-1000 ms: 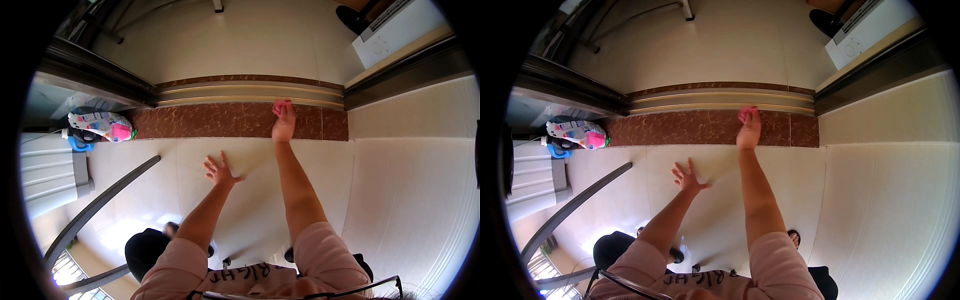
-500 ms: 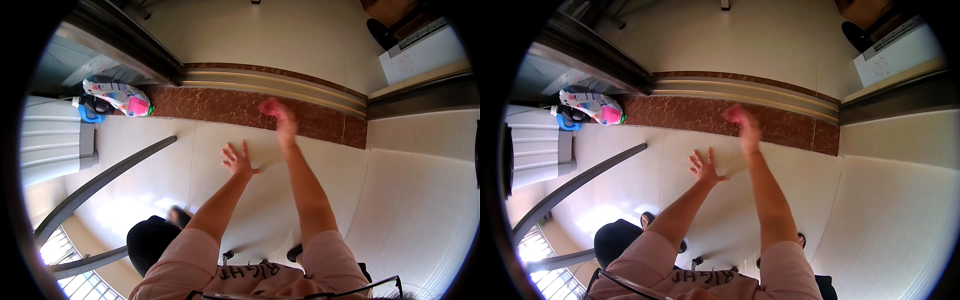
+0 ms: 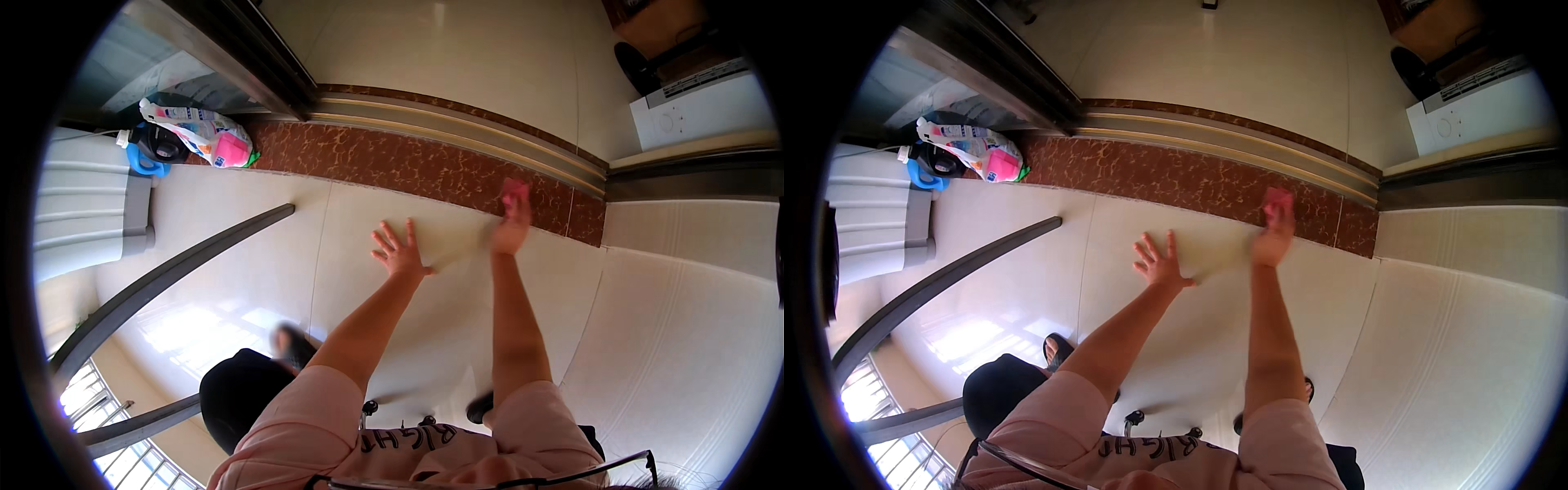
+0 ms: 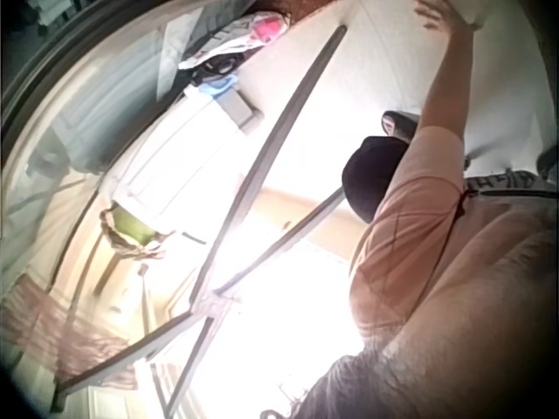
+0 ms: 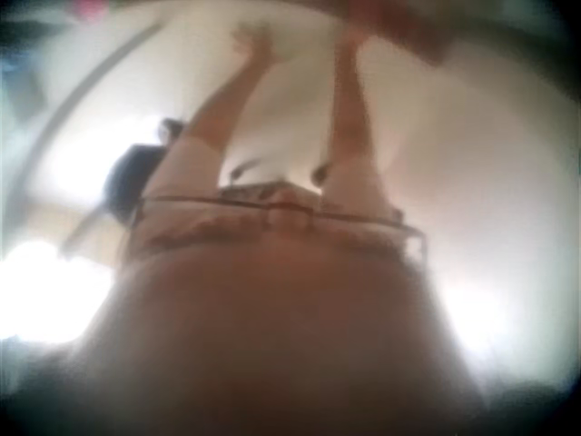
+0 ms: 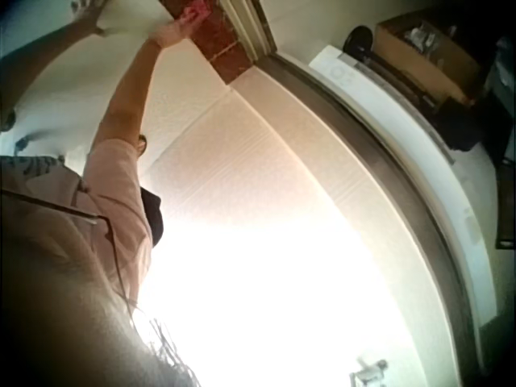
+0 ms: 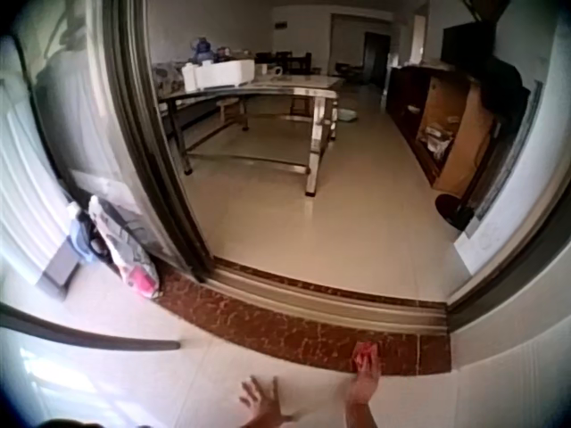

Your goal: The person sits on the floor and wipes the tiled surface with a pink cloth. They repeatedly dip the cloth into a pink basin of water, wring it out, and continue scrubbing the floor area near a balcony railing and a doorway.

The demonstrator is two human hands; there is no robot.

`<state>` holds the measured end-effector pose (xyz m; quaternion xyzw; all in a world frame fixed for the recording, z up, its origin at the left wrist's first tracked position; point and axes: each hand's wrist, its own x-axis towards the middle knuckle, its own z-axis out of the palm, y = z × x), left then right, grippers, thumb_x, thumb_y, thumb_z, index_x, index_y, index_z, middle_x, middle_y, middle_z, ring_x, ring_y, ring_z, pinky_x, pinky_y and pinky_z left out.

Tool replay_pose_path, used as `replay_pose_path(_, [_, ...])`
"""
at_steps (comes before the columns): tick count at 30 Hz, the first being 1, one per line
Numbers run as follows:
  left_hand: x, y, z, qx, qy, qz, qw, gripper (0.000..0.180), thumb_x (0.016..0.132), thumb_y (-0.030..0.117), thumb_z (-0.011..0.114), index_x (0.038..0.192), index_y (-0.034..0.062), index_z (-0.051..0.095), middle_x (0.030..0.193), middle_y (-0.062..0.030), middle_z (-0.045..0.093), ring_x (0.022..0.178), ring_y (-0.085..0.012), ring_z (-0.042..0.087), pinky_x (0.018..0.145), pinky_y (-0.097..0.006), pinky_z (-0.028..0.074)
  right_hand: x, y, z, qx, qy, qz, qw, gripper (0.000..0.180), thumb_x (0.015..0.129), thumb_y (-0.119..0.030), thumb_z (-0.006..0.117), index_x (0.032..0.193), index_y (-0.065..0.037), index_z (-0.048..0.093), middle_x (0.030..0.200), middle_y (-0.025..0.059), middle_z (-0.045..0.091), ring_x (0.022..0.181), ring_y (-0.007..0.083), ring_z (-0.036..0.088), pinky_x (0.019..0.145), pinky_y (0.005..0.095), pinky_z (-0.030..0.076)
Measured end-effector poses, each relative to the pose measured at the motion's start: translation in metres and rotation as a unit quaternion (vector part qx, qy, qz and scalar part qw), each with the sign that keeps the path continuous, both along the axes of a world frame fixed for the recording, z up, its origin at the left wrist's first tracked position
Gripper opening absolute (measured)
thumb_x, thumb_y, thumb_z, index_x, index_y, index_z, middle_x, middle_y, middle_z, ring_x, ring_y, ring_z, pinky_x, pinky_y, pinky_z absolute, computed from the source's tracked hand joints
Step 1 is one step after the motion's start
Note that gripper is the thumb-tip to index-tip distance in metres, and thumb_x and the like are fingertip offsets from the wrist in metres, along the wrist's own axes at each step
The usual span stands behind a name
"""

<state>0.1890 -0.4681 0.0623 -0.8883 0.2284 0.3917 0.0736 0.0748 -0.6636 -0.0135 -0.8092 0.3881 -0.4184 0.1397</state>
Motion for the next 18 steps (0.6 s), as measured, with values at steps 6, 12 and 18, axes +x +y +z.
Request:
replay_pose_path(6, [-0.001,0.005,-0.005,-0.022,-0.005,0.01,1.0,0.138,0.053,0.051,0.086,0.15,0.0288,-0.008,0.15,-0.0283,-0.019,0.137,-0.053,-0.012,0.102,-0.069,0.018,0.078,0.073,-0.007,0.019,0.105,0.059,0.993,0.043,0.083,0.0,0.049,0.126,-0.008,0.054,0.131,0.0125,0.052,0.119,0.031,0.05,0.101,0.0383,0.042])
replay_pose_path(12, [0.011,0.021,-0.004,-0.026,-0.02,-0.095,0.995,0.118,0.061,0.048,0.083,0.15,0.0263,0.01,0.153,-0.0265,-0.004,0.139,-0.0497,0.006,0.106,-0.058,0.025,0.135,0.1,0.022,0.19,0.041,0.221,0.956,0.029,0.087,-0.001,0.047,0.113,-0.005,0.059,0.123,0.0136,0.057,0.112,0.0278,0.055,0.099,0.0363,0.042])
replay_pose_path(18, [0.099,0.077,-0.03,-0.141,-0.124,0.08,0.979,0.117,0.056,0.044,0.085,0.149,0.0239,0.018,0.146,-0.0222,0.024,0.134,-0.0398,0.026,0.11,-0.046,0.026,0.128,0.021,0.025,0.324,-0.284,0.167,0.887,0.024,0.094,-0.014,0.043,0.098,0.0,0.062,0.106,0.0148,0.064,0.097,0.0249,0.061,0.093,0.0358,0.044])
